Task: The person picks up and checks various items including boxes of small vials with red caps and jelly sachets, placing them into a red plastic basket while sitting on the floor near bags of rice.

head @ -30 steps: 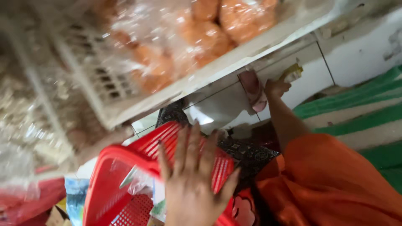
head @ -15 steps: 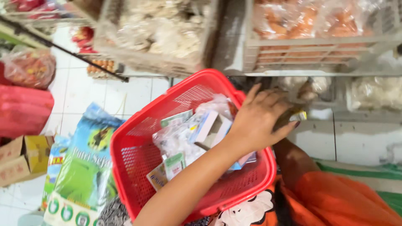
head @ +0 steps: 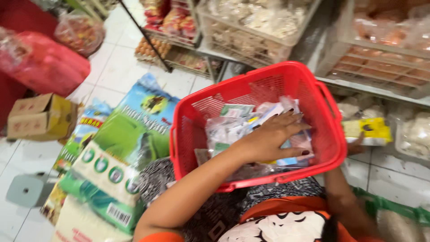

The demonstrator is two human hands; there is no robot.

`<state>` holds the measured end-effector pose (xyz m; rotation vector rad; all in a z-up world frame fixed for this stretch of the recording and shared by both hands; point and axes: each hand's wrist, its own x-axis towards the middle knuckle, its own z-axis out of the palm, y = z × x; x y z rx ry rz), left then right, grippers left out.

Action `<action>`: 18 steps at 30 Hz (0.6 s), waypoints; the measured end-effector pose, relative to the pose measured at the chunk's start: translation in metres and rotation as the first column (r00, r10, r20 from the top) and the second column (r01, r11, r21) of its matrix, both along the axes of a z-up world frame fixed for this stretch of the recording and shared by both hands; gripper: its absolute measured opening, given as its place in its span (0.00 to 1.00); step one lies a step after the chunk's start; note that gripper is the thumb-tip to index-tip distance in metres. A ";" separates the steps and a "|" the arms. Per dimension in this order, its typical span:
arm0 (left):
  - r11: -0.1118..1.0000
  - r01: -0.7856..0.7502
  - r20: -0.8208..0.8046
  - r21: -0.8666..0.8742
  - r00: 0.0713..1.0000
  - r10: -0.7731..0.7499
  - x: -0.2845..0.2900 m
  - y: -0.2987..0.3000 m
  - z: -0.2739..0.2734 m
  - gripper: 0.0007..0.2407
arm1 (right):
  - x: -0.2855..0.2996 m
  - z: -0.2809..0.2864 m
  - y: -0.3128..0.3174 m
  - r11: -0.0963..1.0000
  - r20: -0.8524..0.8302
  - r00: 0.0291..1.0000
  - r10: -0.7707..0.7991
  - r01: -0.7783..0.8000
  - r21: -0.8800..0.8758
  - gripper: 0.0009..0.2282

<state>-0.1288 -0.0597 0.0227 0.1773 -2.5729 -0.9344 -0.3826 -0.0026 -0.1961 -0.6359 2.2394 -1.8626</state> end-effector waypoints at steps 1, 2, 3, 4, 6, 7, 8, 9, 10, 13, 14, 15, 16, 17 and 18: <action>0.999 0.005 0.006 0.032 1.000 -0.006 0.009 -0.002 -0.004 0.27 | 0.004 0.011 0.003 0.999 -0.027 0.999 0.020 -0.021 -0.044 0.30; 0.999 -0.014 -0.006 0.045 1.000 0.015 0.017 -0.003 -0.009 0.27 | 0.005 0.023 0.004 0.994 -0.056 0.998 0.032 -0.038 -0.099 0.29; 0.998 -0.034 -0.018 0.057 0.999 0.035 0.022 -0.005 -0.013 0.27 | 0.010 0.034 0.005 0.988 -0.085 0.995 0.055 -0.067 -0.141 0.29; 0.996 -0.050 -0.037 0.069 0.998 0.053 0.026 -0.007 -0.017 0.26 | 0.011 0.048 0.005 0.980 -0.121 0.991 0.059 -0.080 -0.182 0.29; 0.990 -0.056 -0.026 0.126 0.998 0.060 0.034 -0.011 -0.025 0.26 | 0.016 0.073 0.003 0.959 -0.189 0.978 0.084 -0.131 -0.251 0.28; 0.986 -0.058 -0.022 0.156 0.998 0.062 0.039 -0.013 -0.029 0.27 | 0.019 0.084 0.003 0.947 -0.222 0.971 0.092 -0.154 -0.281 0.28; 0.982 -0.071 -0.053 0.176 0.995 0.081 0.044 -0.013 -0.033 0.26 | 0.023 0.094 0.005 0.936 -0.251 0.963 0.095 -0.172 -0.307 0.27; 0.977 -0.082 -0.085 0.197 0.991 0.101 0.048 -0.013 -0.037 0.26 | 0.027 0.103 0.007 0.925 -0.281 0.955 0.097 -0.191 -0.329 0.27; 0.973 -0.090 -0.109 0.213 0.987 0.116 0.054 -0.015 -0.040 0.26 | 0.034 0.108 0.009 0.912 -0.306 0.948 0.089 -0.201 -0.357 0.27; 0.967 -0.082 -0.160 0.241 0.979 0.123 0.063 -0.022 -0.045 0.25 | 0.052 0.119 0.024 0.881 -0.366 0.928 0.062 -0.224 -0.417 0.26; 0.955 -0.087 -0.147 0.282 0.980 0.133 0.065 -0.023 -0.047 0.25 | 0.054 0.124 0.027 0.869 -0.394 0.918 0.053 -0.237 -0.434 0.25; 0.942 -0.093 -0.133 0.323 0.981 0.143 0.067 -0.025 -0.048 0.25 | 0.056 0.130 0.029 0.858 -0.423 0.905 0.048 -0.254 -0.446 0.25; 0.927 -0.101 -0.119 0.362 0.981 0.153 0.068 -0.027 -0.048 0.25 | 0.057 0.135 0.032 0.845 -0.448 0.893 0.038 -0.268 -0.462 0.25; 0.924 -0.115 -0.121 0.365 0.978 0.169 0.069 -0.028 -0.048 0.25 | 0.058 0.140 0.032 0.832 -0.475 0.879 0.035 -0.289 -0.473 0.24; 0.922 -0.125 -0.120 0.365 0.976 0.180 0.071 -0.030 -0.047 0.24 | 0.061 0.144 0.036 0.820 -0.501 0.865 0.022 -0.302 -0.485 0.24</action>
